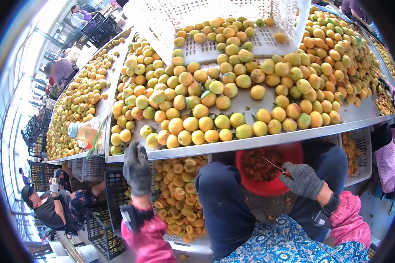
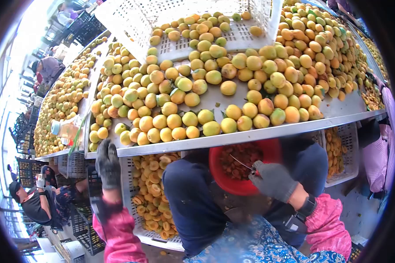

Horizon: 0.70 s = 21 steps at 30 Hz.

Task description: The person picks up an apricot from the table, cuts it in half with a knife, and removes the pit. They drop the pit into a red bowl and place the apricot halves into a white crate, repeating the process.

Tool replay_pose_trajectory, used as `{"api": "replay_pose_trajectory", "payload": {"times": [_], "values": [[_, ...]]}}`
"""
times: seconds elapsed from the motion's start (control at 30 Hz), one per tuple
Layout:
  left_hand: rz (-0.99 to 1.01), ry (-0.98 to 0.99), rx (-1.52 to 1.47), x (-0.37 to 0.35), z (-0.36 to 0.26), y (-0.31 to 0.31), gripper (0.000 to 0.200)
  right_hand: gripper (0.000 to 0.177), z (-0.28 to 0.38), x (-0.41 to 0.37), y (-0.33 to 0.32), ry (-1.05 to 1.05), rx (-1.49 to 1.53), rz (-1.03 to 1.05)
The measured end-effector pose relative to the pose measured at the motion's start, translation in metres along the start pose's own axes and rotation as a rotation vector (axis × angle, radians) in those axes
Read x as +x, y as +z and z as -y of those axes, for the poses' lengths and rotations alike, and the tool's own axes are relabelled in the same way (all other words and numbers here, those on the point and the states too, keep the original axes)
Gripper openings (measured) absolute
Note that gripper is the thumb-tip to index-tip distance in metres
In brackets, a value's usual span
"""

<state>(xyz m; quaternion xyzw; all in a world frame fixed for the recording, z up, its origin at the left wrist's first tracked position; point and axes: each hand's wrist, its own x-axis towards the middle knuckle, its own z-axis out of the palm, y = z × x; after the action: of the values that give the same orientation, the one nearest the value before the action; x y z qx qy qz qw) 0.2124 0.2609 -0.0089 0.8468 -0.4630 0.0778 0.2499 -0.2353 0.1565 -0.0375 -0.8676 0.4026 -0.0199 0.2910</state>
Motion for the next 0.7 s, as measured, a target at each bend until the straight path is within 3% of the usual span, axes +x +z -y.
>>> {"api": "replay_pose_trajectory", "payload": {"times": [0.1,0.17,0.23,0.3,0.33,0.37,0.43,0.53,0.57,0.63,0.7], "values": [[0.09,0.038,0.055,0.058,0.064,0.038,0.039,0.024,0.003,0.004,-0.007,0.015,0.021,0.036],[0.284,-0.072,0.102,0.082,0.074,0.053,0.041,0.024,0.004,0.004,-0.012,0.041,0.006,0.084],[0.434,-0.054,-0.034,0.095,0.079,0.069,0.041,0.024,0.001,0.002,-0.015,0.03,0.054,0.064],[0.456,-0.125,-0.06,0.098,0.074,0.073,0.046,0.024,0.001,0.001,-0.018,0.063,0.061,0.033],[0.383,-0.141,-0.099,0.096,0.077,0.077,0.036,0.024,0.001,0.0,-0.018,0.102,0.07,0.019],[0.401,-0.257,-0.172,0.098,0.086,0.082,0.039,0.024,0.002,0.001,-0.019,0.095,0.067,-0.007],[0.357,-0.305,-0.223,0.097,0.111,0.094,0.042,0.02,0.003,0.001,-0.021,0.16,0.15,-0.038],[0.318,-0.486,-0.47,0.092,0.052,0.047,0.037,0.016,0.003,0.0,-0.014,0.019,0.317,-0.164],[0.307,-0.475,-0.476,0.089,0.032,0.034,0.037,0.016,0.008,0.0,-0.018,0.012,0.313,-0.178],[0.174,-0.339,-0.815,0.078,-0.001,0.014,0.035,0.015,0.029,0.0,-0.03,0.019,0.533,-0.224],[0.18,-0.267,-1.044,0.058,-0.044,-0.001,0.036,0.018,0.044,-0.001,-0.037,0.052,0.62,-0.204]]}}
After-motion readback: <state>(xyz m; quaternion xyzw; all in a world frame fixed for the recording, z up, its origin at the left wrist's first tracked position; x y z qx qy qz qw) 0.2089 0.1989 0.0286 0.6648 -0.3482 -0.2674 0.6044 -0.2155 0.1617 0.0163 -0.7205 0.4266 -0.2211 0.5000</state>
